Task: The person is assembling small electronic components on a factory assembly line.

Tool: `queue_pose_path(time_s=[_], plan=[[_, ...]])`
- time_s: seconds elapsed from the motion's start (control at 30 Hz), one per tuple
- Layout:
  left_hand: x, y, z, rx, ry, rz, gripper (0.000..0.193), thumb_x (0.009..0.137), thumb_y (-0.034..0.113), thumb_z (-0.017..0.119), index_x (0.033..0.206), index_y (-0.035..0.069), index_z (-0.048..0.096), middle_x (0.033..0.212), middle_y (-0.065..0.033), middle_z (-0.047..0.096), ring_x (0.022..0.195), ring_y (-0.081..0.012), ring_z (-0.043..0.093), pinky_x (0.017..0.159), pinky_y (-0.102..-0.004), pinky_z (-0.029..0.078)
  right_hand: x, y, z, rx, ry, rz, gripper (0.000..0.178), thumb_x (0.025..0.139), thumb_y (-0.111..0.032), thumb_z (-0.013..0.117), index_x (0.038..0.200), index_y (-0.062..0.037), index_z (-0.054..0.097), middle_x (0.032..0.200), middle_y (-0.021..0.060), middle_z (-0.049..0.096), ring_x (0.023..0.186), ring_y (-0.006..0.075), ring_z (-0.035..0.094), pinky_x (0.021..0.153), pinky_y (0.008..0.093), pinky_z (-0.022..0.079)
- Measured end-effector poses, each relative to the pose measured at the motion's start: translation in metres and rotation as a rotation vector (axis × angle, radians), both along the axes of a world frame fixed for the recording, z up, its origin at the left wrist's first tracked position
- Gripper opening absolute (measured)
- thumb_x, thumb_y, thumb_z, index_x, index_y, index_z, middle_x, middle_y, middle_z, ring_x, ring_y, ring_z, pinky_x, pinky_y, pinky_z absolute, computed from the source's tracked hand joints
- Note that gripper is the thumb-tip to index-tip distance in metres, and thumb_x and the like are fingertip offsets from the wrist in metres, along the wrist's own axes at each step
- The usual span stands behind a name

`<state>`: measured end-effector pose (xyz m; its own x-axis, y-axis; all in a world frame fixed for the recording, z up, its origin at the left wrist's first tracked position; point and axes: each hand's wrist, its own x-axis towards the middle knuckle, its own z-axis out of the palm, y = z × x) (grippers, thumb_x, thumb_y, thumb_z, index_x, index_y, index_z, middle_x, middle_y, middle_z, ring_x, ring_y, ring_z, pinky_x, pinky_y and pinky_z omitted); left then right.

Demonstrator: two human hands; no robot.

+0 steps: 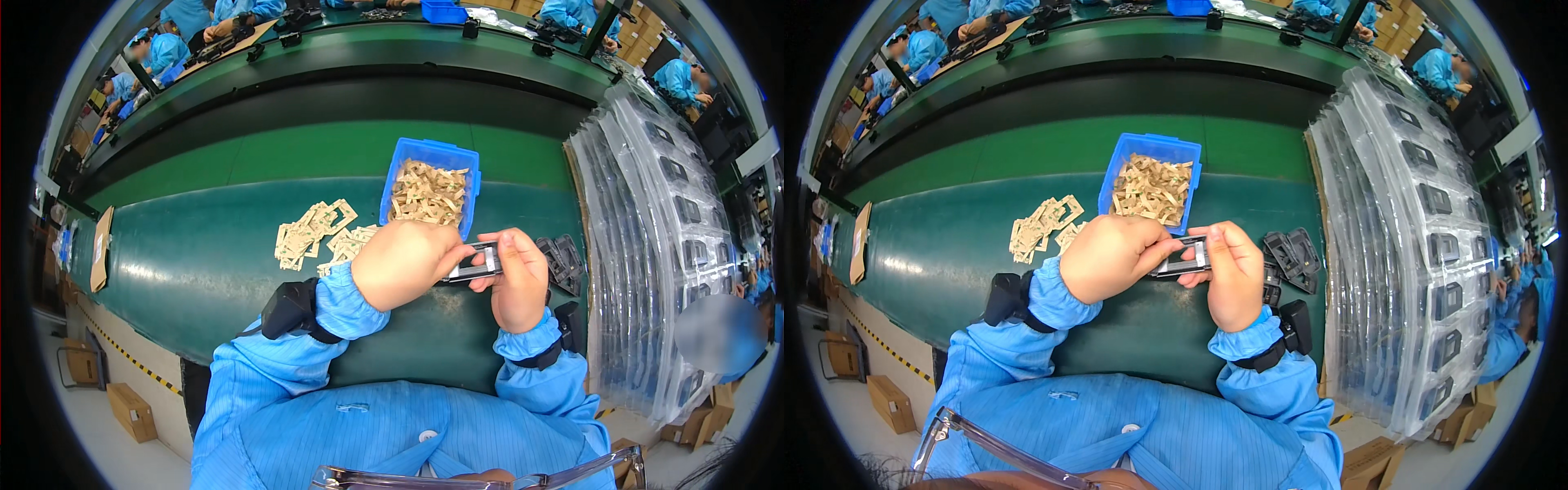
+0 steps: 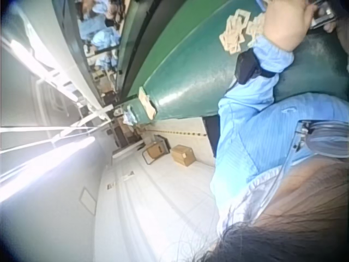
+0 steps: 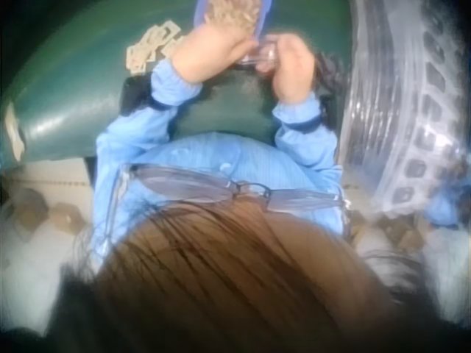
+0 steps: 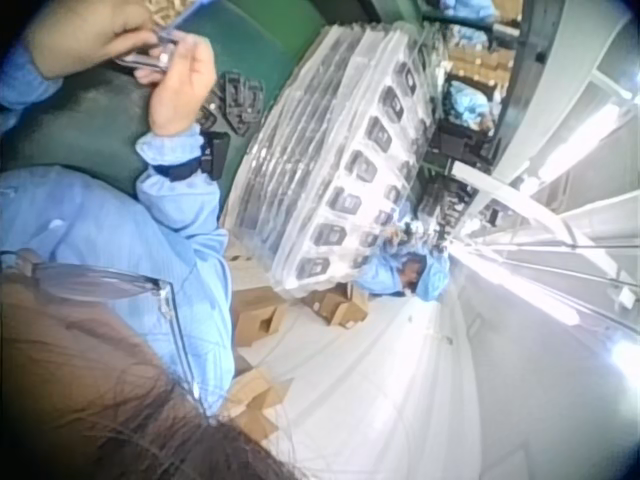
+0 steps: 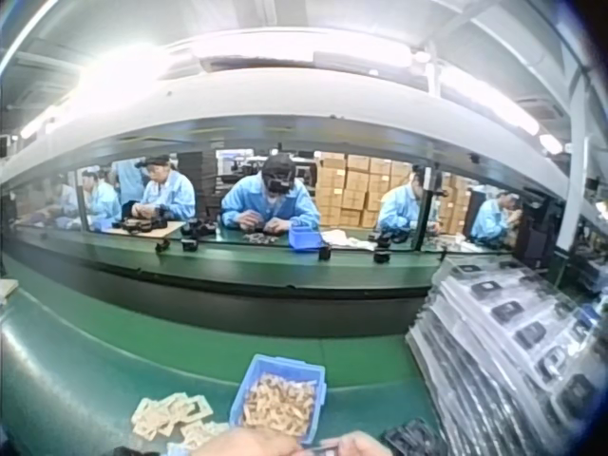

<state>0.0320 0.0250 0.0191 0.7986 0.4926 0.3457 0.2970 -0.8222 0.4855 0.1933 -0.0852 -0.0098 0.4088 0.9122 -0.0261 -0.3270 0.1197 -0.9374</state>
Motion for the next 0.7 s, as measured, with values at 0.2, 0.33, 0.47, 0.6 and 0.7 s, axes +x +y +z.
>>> queue_pose_path(time_s=[0.2,0.33,0.47,0.6,0.7], plan=[[-0.004,-0.001,0.003,0.179,0.014,-0.086,0.029,0.091,0.031,0.069,0.076,0.007,0.067,0.067,-0.0156,0.065,0.063,-0.0344,0.066,0.055,-0.0442,0.051,0.003,0.002,0.000,0.009,-0.352,0.225,0.018,0.101,-0.015,0.063,0.112,-0.0002,0.066,0.091,0.0071,0.070,0.083,0.0124,0.067,0.066,0.0251,0.058],[-0.011,-0.014,0.007,0.036,0.103,-0.238,0.026,0.094,0.029,0.065,0.082,0.005,0.068,0.071,-0.0169,0.066,0.066,-0.0378,0.066,0.059,-0.0479,0.051,-0.001,-0.031,0.032,0.250,-1.078,0.202,0.089,0.064,-0.019,0.094,0.139,-0.0001,0.052,0.137,0.0209,0.052,0.118,0.0326,0.061,0.098,0.0406,0.053],[-0.031,-0.048,-0.016,-0.233,0.121,-0.321,0.023,0.097,0.023,0.060,0.092,0.002,0.068,0.078,-0.0214,0.068,0.070,-0.0396,0.066,0.063,-0.0494,0.052,-0.027,-0.078,0.013,0.055,-1.118,0.335,0.078,0.072,-0.012,0.085,0.141,0.0005,0.050,0.118,0.0195,0.057,0.106,0.0383,0.059,0.091,0.0432,0.051],[-0.050,-0.053,-0.032,-0.407,-0.024,-0.217,0.024,0.097,0.018,0.060,0.111,0.000,0.066,0.093,-0.0181,0.070,0.077,-0.0325,0.068,0.073,-0.0433,0.054,0.001,-0.087,0.021,-0.139,-1.584,0.197,0.060,0.078,-0.014,0.078,0.130,0.0020,0.053,0.100,0.0185,0.055,0.095,0.0378,0.056,0.083,0.0449,0.050],[-0.057,-0.047,-0.039,-0.493,-0.010,-0.171,0.027,0.096,0.014,0.062,0.119,0.000,0.066,0.093,-0.0132,0.070,0.079,-0.0267,0.068,0.074,-0.0382,0.053,0.052,-0.076,0.036,-0.342,-1.761,-0.336,0.046,0.081,-0.019,0.078,0.115,0.0019,0.055,0.099,0.0192,0.055,0.095,0.0393,0.055,0.085,0.0463,0.048]])
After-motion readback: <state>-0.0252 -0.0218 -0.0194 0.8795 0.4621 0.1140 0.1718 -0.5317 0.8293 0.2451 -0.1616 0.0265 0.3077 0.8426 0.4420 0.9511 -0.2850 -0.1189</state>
